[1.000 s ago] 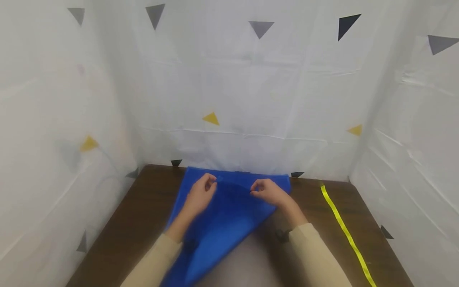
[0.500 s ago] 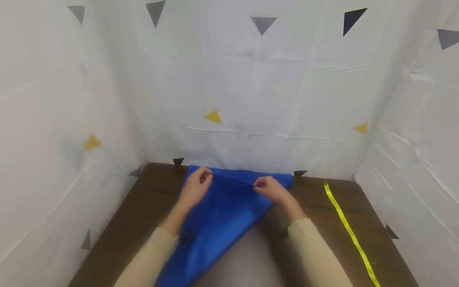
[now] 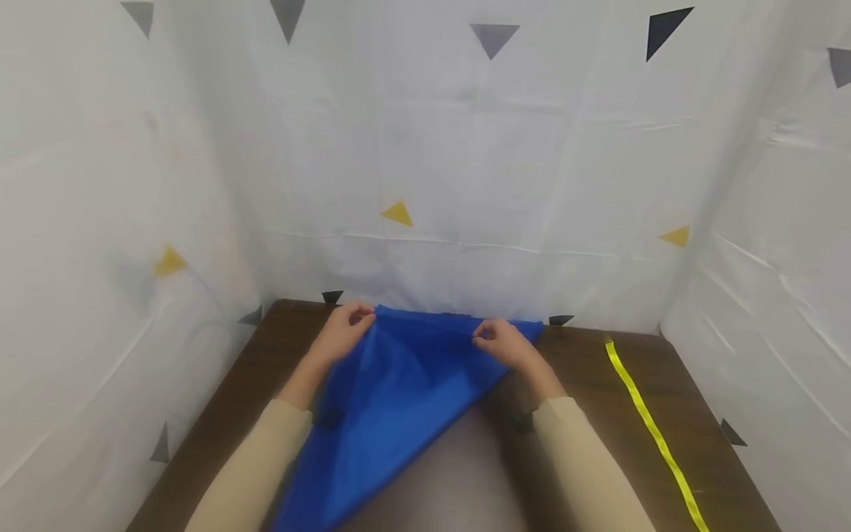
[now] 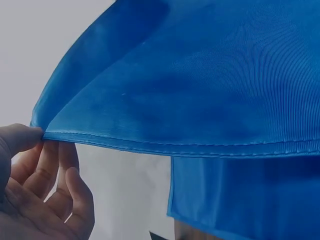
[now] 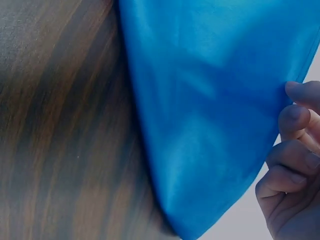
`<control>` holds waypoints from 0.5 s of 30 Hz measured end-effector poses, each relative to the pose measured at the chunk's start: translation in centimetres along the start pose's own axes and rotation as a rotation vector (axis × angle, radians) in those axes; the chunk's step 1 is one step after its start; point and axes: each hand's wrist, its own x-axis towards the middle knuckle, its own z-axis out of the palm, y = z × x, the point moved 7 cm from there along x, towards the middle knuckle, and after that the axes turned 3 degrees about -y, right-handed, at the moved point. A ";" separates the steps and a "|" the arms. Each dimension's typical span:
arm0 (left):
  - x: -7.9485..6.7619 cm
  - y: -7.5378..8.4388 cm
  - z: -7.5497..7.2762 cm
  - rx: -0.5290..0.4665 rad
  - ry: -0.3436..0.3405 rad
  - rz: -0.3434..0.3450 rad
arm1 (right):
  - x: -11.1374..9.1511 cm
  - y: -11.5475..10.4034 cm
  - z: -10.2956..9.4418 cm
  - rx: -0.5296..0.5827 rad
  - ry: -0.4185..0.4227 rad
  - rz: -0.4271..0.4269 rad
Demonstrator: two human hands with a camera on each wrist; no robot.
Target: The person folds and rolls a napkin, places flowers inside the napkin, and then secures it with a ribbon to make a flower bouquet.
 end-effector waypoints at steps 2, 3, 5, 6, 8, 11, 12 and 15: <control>0.1 -0.3 -0.3 0.010 0.000 -0.006 | 0.0 0.1 0.0 0.003 0.011 0.000; 0.1 -0.5 -0.5 0.015 0.002 -0.011 | 0.0 0.1 0.0 0.006 0.014 -0.005; 0.2 -0.9 -0.7 0.017 0.005 -0.023 | 0.1 0.1 -0.1 0.024 0.024 -0.004; 0.2 -1.0 -0.8 0.015 0.002 -0.029 | 0.1 0.1 -0.1 0.030 0.027 -0.002; 0.3 -1.4 -0.8 0.014 -0.005 -0.043 | 0.0 0.0 -0.2 0.028 0.025 -0.012; 0.6 -2.0 -1.0 0.024 -0.008 -0.059 | 0.1 0.0 -0.2 0.010 0.020 -0.008; 0.7 -2.2 -1.2 0.028 -0.004 -0.064 | 0.1 0.1 -0.1 -0.004 0.012 -0.006; 0.9 -2.5 -1.6 0.025 -0.002 -0.086 | 0.2 0.7 0.0 -0.074 -0.009 0.041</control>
